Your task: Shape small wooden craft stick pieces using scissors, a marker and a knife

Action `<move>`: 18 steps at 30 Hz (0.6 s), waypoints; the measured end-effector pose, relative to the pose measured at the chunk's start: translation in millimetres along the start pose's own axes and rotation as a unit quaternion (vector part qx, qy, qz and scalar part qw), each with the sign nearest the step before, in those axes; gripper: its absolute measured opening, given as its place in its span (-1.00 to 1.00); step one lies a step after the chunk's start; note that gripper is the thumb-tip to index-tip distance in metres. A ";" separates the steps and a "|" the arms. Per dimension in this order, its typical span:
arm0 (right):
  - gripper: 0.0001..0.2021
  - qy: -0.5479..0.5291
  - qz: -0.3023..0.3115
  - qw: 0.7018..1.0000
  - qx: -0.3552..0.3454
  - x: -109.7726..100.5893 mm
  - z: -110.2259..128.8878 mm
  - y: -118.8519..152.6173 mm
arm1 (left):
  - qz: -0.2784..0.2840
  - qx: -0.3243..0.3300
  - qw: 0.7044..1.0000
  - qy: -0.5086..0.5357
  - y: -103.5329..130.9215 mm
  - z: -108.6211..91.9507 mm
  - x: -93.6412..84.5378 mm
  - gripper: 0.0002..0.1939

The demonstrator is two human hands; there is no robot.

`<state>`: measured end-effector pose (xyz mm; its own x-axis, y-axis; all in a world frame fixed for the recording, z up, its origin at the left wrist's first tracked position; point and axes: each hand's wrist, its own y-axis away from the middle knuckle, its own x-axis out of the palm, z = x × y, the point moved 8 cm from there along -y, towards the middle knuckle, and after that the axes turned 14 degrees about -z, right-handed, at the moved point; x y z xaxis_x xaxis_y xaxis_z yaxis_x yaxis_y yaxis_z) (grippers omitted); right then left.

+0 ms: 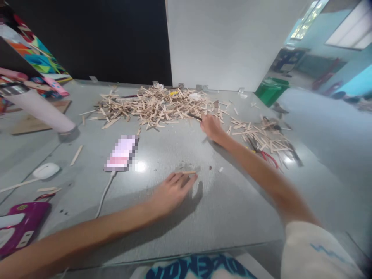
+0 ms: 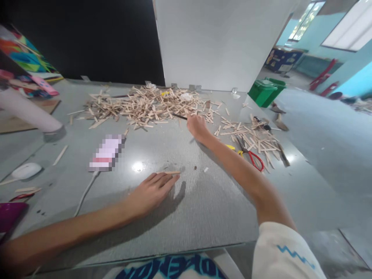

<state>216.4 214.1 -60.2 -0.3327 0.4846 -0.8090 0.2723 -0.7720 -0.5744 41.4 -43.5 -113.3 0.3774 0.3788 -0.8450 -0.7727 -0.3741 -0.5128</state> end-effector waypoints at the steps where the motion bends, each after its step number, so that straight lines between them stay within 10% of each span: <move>1: -0.72 0.007 -0.005 1.000 0.018 -11.6 -1.6 8.2 | 0.005 0.000 1.000 -0.005 0.1 -0.6 0.9 -0.35; 9: -0.88 -0.097 -0.021 0.995 -0.009 -92.8 55.8 92.1 | 0.003 -0.025 1.000 -0.018 -1.6 -3.0 -1.5 -0.42; 18: -0.84 -0.124 -0.046 0.985 -0.110 -99.7 99.8 178.6 | -0.004 -0.022 0.999 -0.044 3.4 -6.2 4.0 -0.49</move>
<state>208.1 -13.1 -69.6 -0.5687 0.4114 -0.7122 0.4099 -0.6089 -0.6791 43.5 -48.5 -119.4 0.3360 0.4547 -0.8248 -0.7457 -0.4066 -0.5279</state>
